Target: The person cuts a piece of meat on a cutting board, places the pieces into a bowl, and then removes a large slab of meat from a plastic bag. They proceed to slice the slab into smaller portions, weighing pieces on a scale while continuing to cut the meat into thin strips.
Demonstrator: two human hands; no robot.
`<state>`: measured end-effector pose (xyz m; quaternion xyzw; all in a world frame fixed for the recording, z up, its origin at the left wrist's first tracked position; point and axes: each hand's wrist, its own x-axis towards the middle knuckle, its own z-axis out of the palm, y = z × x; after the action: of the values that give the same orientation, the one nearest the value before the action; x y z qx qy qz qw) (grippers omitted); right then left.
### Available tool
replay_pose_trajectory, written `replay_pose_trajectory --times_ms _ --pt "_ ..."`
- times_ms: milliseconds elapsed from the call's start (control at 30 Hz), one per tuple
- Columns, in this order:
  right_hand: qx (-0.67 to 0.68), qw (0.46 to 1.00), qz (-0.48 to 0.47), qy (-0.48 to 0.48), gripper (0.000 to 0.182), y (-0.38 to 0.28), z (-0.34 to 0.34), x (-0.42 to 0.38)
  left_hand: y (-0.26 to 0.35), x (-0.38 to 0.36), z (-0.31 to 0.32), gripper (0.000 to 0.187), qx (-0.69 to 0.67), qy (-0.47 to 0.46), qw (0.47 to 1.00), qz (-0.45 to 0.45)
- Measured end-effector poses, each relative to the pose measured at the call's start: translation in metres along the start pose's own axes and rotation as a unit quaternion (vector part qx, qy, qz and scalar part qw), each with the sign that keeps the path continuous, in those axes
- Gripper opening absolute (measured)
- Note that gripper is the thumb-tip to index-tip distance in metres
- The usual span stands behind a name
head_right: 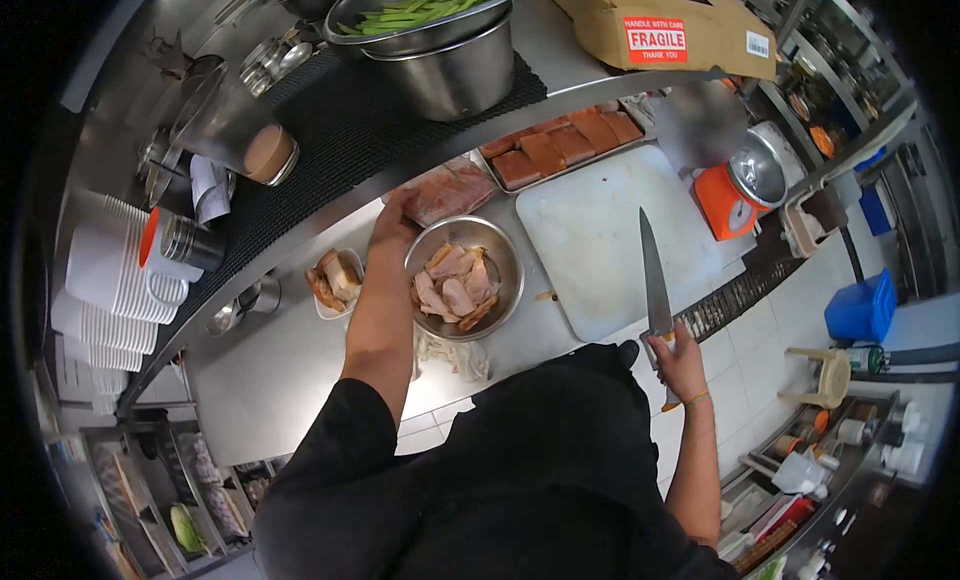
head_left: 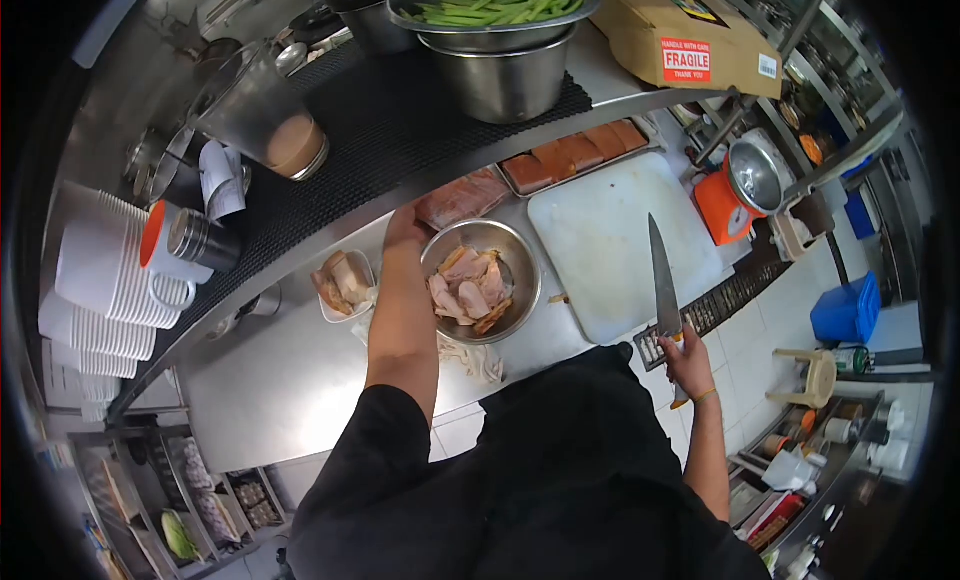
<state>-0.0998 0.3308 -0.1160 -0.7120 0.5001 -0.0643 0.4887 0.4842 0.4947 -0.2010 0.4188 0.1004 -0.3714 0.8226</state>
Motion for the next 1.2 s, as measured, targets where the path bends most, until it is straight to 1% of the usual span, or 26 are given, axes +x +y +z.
replay_pose_trajectory --times_ms 100,167,200,267,367,400,467,500,567,600,667,733,767,867,1067,1167,1200 --pt "-0.023 1.000 -0.010 0.004 0.036 -0.007 0.000 0.000 -0.001 0.000 0.000 0.017 -0.010 -0.010 1.000 -0.004" --pt "-0.054 0.998 -0.037 0.017 0.038 0.015 0.002 0.014 0.002 -0.004 0.006 0.015 -0.011 -0.025 1.000 -0.004" --pt "-0.069 0.996 -0.051 0.023 0.039 0.022 0.003 0.019 0.002 0.003 0.006 0.015 -0.008 -0.006 1.000 -0.019" --pt "-0.100 0.993 -0.066 0.026 0.041 0.017 0.002 0.023 -0.001 0.022 0.003 0.015 -0.003 0.032 0.998 -0.051" --pt "-0.125 0.989 -0.066 0.030 0.041 0.008 0.001 0.025 -0.005 0.022 0.009 0.017 -0.016 0.023 0.999 -0.020" --pt "-0.130 0.989 -0.063 0.030 0.041 0.004 0.001 0.025 -0.006 0.022 0.007 0.017 -0.015 0.000 1.000 -0.027" --pt "-0.103 0.995 -0.007 0.013 0.041 -0.029 -0.001 0.014 -0.006 0.027 0.000 0.019 -0.013 -0.047 0.998 -0.041" --pt "-0.090 0.996 0.022 0.006 0.041 -0.039 -0.003 0.009 -0.008 0.028 -0.002 0.021 -0.020 -0.036 0.999 -0.024" --pt "-0.093 0.995 -0.033 0.013 0.040 0.000 -0.003 0.024 -0.016 0.029 -0.001 0.025 -0.034 -0.020 0.999 0.007" --pt "-0.094 0.994 -0.060 0.019 0.040 0.015 -0.004 0.030 -0.017 0.034 -0.001 0.026 -0.031 -0.018 0.999 -0.004" --pt "-0.070 0.996 -0.039 0.026 0.039 0.014 -0.007 0.025 -0.012 0.043 -0.011 0.029 -0.021 -0.011 0.999 -0.028" --pt "-0.061 0.997 -0.025 0.030 0.039 0.011 -0.011 0.023 -0.006 0.046 -0.014 0.031 -0.014 -0.009 0.999 -0.034" --pt "-0.043 0.999 -0.008 0.021 0.037 0.008 -0.014 0.021 -0.002 0.046 -0.015 0.031 -0.012 -0.010 0.999 -0.029" --pt "-0.022 0.999 -0.003 0.023 0.036 0.011 -0.016 0.020 0.012 0.043 -0.023 0.033 -0.005 -0.025 1.000 0.015" --pt "-0.019 1.000 0.016 0.007 0.037 0.020 -0.028 0.030 0.055 0.023 -0.044 0.037 0.032 -0.073 0.987 0.143" --pt "-0.022 1.000 0.019 0.001 0.037 0.028 -0.038 0.040 0.068 -0.003 -0.045 0.040 0.102 -0.089 0.973 0.186" --pt "-0.020 1.000 0.023 0.000 0.037 0.030 -0.042 0.043 0.065 -0.027 -0.030 0.041 0.102 -0.068 0.978 0.167"
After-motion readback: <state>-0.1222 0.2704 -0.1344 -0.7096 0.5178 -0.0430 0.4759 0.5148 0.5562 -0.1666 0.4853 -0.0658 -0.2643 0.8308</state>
